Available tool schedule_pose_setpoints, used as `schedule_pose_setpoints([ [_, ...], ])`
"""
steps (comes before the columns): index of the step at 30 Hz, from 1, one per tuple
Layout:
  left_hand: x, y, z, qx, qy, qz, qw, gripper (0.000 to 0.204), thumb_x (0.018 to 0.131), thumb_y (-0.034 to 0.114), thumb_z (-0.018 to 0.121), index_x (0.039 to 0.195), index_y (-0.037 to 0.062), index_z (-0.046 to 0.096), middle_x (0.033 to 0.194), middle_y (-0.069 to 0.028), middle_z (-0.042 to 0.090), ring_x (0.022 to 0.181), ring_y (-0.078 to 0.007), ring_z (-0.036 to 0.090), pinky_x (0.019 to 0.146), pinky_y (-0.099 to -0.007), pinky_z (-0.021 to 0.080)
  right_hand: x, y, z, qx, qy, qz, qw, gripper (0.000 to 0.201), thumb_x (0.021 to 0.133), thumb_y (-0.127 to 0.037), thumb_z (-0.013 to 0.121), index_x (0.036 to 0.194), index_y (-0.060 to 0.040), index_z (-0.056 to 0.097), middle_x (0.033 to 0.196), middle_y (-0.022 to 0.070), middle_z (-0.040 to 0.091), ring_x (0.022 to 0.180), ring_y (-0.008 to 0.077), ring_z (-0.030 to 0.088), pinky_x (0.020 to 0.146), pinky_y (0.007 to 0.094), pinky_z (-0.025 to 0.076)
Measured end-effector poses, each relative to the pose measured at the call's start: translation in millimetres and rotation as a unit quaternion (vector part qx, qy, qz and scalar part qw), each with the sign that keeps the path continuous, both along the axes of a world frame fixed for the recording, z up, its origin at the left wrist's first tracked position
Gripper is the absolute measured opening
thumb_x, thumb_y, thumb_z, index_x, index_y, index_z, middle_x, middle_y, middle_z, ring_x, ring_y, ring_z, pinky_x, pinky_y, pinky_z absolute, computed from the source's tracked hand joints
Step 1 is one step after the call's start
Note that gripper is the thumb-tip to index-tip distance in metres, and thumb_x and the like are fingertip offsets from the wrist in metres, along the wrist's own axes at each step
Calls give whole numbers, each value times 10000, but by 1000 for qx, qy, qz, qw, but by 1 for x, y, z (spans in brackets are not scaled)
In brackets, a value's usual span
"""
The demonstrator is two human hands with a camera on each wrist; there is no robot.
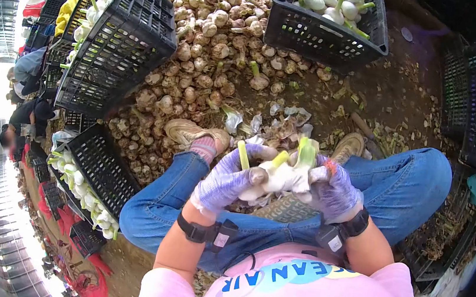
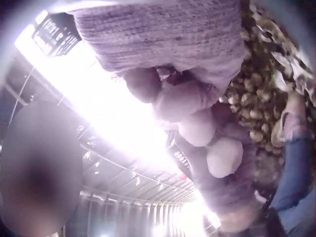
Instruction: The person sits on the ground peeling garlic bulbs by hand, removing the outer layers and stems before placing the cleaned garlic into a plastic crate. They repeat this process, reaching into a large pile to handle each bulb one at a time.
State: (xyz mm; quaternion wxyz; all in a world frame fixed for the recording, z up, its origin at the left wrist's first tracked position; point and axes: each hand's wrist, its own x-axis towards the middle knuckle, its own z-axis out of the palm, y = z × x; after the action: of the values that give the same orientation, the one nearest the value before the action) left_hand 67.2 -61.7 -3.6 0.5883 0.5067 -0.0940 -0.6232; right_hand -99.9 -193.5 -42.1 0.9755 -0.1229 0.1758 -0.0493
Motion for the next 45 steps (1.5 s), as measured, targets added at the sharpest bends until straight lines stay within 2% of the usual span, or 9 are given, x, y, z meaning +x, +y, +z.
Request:
schedule_pose_setpoints([
  [5, -9, -10, -6, 44, -263, -2, 964, 430, 806, 178, 690, 1158, -15, 537, 1006, -61, 594, 956, -140, 564, 863, -274, 450, 18, 6, 15, -350, 78, -59, 932, 409, 812, -195, 608, 1168, -21, 502, 951, 28, 587, 786, 85, 569, 619, 224, 476],
  [10, -10, -11, -11, -67, -434, 29, 898, 254, 845, 119, 629, 1072, 7, 619, 1049, -114, 617, 952, -177, 588, 845, -290, 459, 15, -5, 30, -191, 122, 32, 973, 336, 833, -171, 549, 1126, -10, 508, 973, 89, 600, 864, 162, 611, 651, 230, 520],
  [14, -6, -9, 1, -149, -397, 19, 906, 222, 854, 139, 621, 1036, 15, 641, 1109, -141, 603, 987, -200, 587, 845, -297, 456, 2, -23, 16, -375, 114, -41, 919, 393, 856, -186, 525, 1169, 40, 452, 1053, 185, 573, 977, 266, 594, 784, 318, 531],
  [16, -8, -5, -10, -154, -379, 32, 912, 294, 843, 206, 646, 1071, 22, 621, 1118, -136, 593, 956, -198, 596, 802, -286, 491, 7, -23, 17, 82, 29, -224, 971, 454, 879, -214, 532, 1229, 40, 394, 1134, 210, 529, 1067, 296, 549, 866, 350, 510],
  [20, 4, 4, -35, -90, 77, 296, 948, 550, 839, 373, 623, 1251, 51, 455, 1123, -96, 580, 979, -203, 597, 775, -319, 550, -6, -33, 43, -524, 241, -270, 771, 394, 895, -175, 542, 1217, 21, 428, 1120, 183, 548, 1048, 273, 558, 919, 412, 485],
  [21, 4, 3, -33, -64, 122, 319, 938, 525, 846, 367, 613, 1244, 60, 463, 1131, -100, 576, 981, -211, 597, 781, -332, 551, -5, -34, 49, -329, 116, -338, 874, 328, 871, -106, 564, 1172, -6, 485, 1086, 148, 573, 999, 247, 581, 885, 380, 497],
  [26, 11, -3, -44, -73, 206, 367, 904, 462, 860, 322, 597, 1236, 82, 475, 1148, -111, 574, 984, -253, 599, 801, -439, 550, -7, -15, 20, -614, 154, 33, 773, 457, 789, -168, 675, 1194, -27, 518, 1142, 130, 563, 1056, 224, 550, 900, 320, 444],
  [38, 262, -58, 150, -123, -185, 596, 772, 460, 902, 374, 525, 1198, 35, 433, 1168, -207, 488, 1083, -316, 512, 867, -483, 511, 6, -9, -10, -511, 151, 102, 840, 403, 792, 25, 518, 1194, 6, 522, 1132, 126, 596, 1064, 210, 563, 923, 318, 431],
  [45, 258, -52, 68, -160, -286, 454, 829, 446, 855, 278, 596, 1183, 24, 432, 1175, -132, 447, 1078, -293, 475, 905, -457, 457, 13, -19, -25, -535, 176, 113, 819, 359, 824, -14, 529, 1183, -10, 537, 1120, 136, 604, 1060, 208, 566, 906, 308, 437],
])
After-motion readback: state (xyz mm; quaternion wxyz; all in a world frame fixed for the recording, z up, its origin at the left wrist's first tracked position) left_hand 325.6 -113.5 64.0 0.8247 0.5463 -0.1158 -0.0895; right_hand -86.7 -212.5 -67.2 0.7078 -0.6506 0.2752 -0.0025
